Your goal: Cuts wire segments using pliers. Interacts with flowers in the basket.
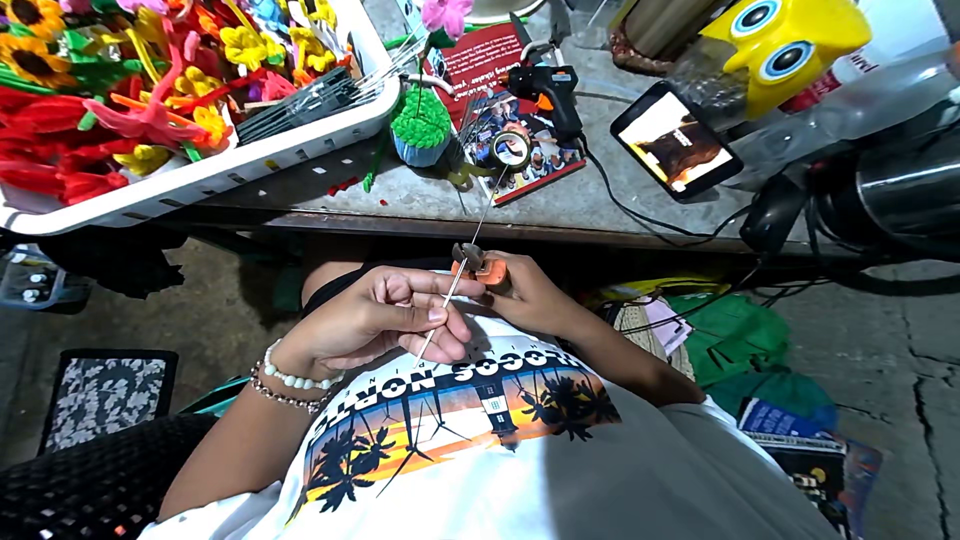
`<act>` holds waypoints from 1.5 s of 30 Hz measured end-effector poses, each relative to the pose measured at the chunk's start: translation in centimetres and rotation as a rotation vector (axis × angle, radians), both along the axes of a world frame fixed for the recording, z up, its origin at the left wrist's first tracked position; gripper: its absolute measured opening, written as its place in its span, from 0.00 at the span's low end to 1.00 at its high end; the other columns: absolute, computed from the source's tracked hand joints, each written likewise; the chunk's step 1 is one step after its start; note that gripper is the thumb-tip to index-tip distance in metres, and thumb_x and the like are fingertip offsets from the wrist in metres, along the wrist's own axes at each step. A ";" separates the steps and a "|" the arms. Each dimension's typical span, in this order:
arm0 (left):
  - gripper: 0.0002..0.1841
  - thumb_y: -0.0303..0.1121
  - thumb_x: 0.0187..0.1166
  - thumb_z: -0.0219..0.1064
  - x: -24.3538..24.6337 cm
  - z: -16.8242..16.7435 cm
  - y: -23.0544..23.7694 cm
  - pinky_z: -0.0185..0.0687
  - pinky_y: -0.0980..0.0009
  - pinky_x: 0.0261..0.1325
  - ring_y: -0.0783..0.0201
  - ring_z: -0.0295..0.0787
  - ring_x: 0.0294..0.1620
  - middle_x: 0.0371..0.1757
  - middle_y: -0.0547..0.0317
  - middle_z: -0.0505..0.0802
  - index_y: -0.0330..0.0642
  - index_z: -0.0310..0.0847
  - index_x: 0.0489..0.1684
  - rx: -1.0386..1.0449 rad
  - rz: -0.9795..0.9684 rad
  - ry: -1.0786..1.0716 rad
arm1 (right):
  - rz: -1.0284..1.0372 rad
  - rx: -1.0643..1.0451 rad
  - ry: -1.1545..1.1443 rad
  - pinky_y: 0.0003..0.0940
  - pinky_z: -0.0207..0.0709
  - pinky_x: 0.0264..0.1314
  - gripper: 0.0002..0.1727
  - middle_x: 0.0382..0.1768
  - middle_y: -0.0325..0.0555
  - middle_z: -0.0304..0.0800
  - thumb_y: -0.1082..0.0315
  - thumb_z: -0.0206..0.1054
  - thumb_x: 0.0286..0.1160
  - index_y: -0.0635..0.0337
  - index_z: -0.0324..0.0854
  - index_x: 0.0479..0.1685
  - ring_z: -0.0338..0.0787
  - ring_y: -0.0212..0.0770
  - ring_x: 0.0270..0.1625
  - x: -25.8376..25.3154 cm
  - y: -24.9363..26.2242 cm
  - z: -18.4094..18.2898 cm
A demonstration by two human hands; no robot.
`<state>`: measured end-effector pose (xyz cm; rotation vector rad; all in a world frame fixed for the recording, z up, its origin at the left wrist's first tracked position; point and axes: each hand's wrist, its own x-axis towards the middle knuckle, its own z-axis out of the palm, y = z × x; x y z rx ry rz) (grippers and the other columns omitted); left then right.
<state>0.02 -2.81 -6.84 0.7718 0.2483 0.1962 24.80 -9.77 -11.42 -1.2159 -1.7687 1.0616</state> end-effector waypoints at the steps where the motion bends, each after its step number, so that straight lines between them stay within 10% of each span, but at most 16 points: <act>1: 0.19 0.22 0.86 0.56 0.0 0.0 0.0 0.94 0.75 0.52 0.67 0.98 0.42 0.45 0.55 0.98 0.37 0.81 0.72 0.000 -0.001 0.000 | -0.002 -0.003 0.002 0.21 0.83 0.53 0.15 0.43 0.46 0.90 0.68 0.69 0.76 0.70 0.84 0.55 0.88 0.26 0.45 0.0 0.0 0.0; 19: 0.18 0.21 0.86 0.56 0.2 -0.1 0.1 0.94 0.75 0.52 0.66 0.98 0.42 0.44 0.55 0.98 0.38 0.83 0.70 -0.029 0.017 0.015 | -0.044 -0.026 0.009 0.21 0.82 0.56 0.14 0.46 0.45 0.90 0.68 0.70 0.76 0.68 0.85 0.53 0.88 0.25 0.49 -0.3 -0.2 -0.1; 24: 0.18 0.21 0.86 0.54 0.3 -0.2 0.1 0.94 0.75 0.52 0.67 0.98 0.41 0.44 0.56 0.98 0.38 0.83 0.70 -0.028 0.007 0.020 | -0.105 -0.040 0.018 0.18 0.78 0.50 0.15 0.46 0.44 0.76 0.64 0.73 0.73 0.67 0.86 0.51 0.80 0.27 0.47 -0.5 -0.1 -0.7; 35: 0.19 0.21 0.85 0.54 0.4 -0.8 0.4 0.94 0.76 0.49 0.68 0.98 0.39 0.43 0.55 0.98 0.38 0.84 0.70 -0.022 0.005 0.090 | 0.048 -0.130 0.319 0.22 0.81 0.65 0.26 0.51 0.42 0.90 0.57 0.71 0.78 0.75 0.80 0.61 0.87 0.21 0.56 -0.1 -1.2 -4.0; 45: 0.19 0.21 0.85 0.54 1.2 -0.5 1.7 0.93 0.76 0.50 0.68 0.97 0.39 0.41 0.56 0.98 0.38 0.84 0.70 0.038 0.054 0.111 | -0.008 -0.255 0.267 0.18 0.81 0.56 0.18 0.43 0.36 0.90 0.62 0.68 0.80 0.69 0.83 0.56 0.86 0.17 0.47 0.5 0.6 -1.9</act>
